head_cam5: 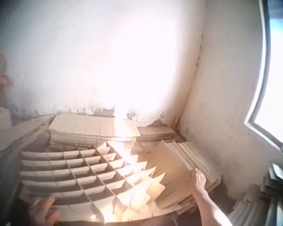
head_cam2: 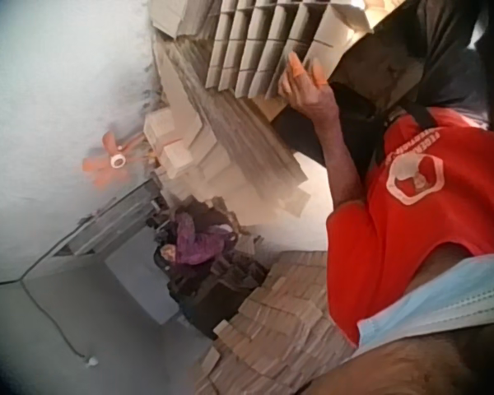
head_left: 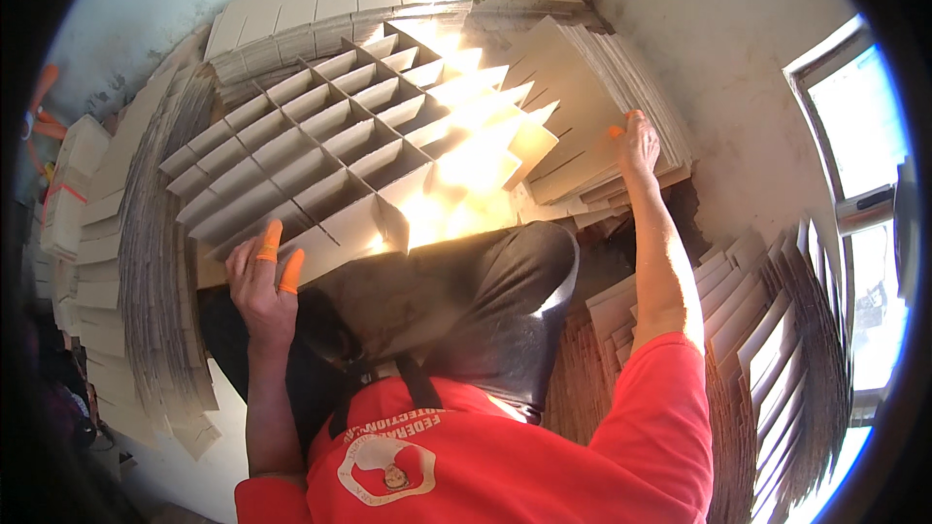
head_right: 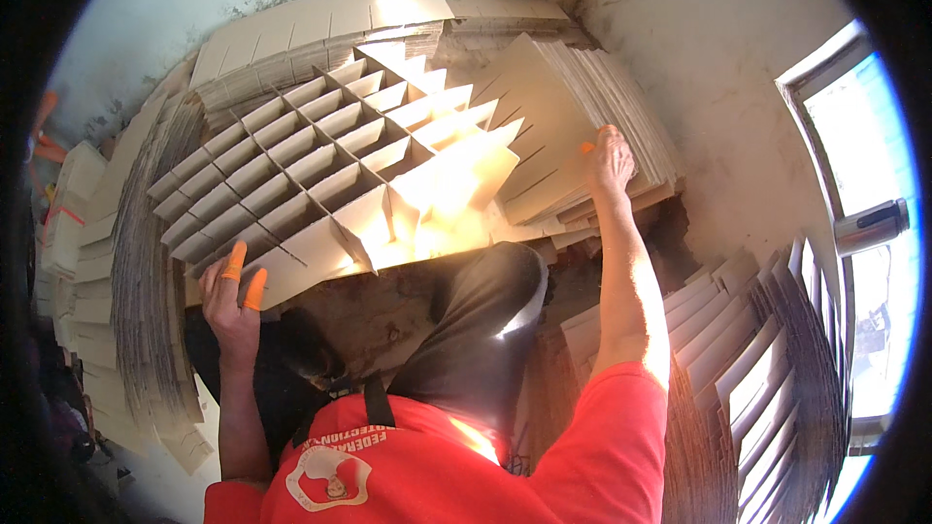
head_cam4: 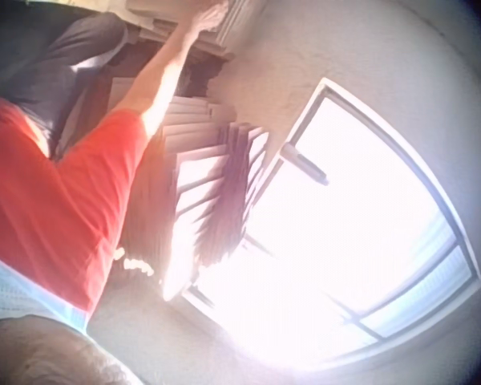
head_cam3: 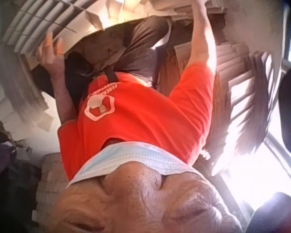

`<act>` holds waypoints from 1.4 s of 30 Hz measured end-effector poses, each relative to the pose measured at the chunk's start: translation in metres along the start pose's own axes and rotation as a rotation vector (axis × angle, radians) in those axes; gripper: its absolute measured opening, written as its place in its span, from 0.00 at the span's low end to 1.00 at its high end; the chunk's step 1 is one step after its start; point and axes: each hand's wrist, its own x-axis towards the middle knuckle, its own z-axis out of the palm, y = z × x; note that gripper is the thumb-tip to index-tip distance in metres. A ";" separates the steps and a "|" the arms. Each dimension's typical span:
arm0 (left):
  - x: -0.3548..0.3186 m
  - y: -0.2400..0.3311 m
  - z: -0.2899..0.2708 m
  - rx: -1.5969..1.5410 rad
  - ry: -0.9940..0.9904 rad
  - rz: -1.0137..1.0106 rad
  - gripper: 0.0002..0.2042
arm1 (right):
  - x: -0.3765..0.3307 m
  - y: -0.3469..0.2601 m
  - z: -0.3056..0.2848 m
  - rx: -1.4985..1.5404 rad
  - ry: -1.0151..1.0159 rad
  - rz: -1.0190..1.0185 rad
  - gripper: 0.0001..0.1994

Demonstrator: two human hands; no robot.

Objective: The person assembles pre-cut cardboard pieces by hand, inserting tabs into slots to form a structured stack. The person repeatedly picks up individual pieces, aligns them, and secures them into the growing assembly.

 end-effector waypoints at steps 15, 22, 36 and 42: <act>-0.003 -0.010 -0.008 0.012 0.122 -0.023 0.21 | -0.013 -0.030 -0.048 0.791 0.440 -0.056 0.11; -0.008 -0.018 -0.015 -0.025 0.066 -0.015 0.23 | -0.062 -0.141 -0.171 0.918 0.453 -0.336 0.17; -0.009 -0.021 0.002 -0.198 0.092 -0.042 0.10 | -0.151 -0.272 -0.169 1.075 -0.143 -0.747 0.29; -0.010 -0.025 0.002 -0.190 0.098 -0.045 0.09 | -0.152 -0.282 -0.172 1.128 -0.181 -0.677 0.28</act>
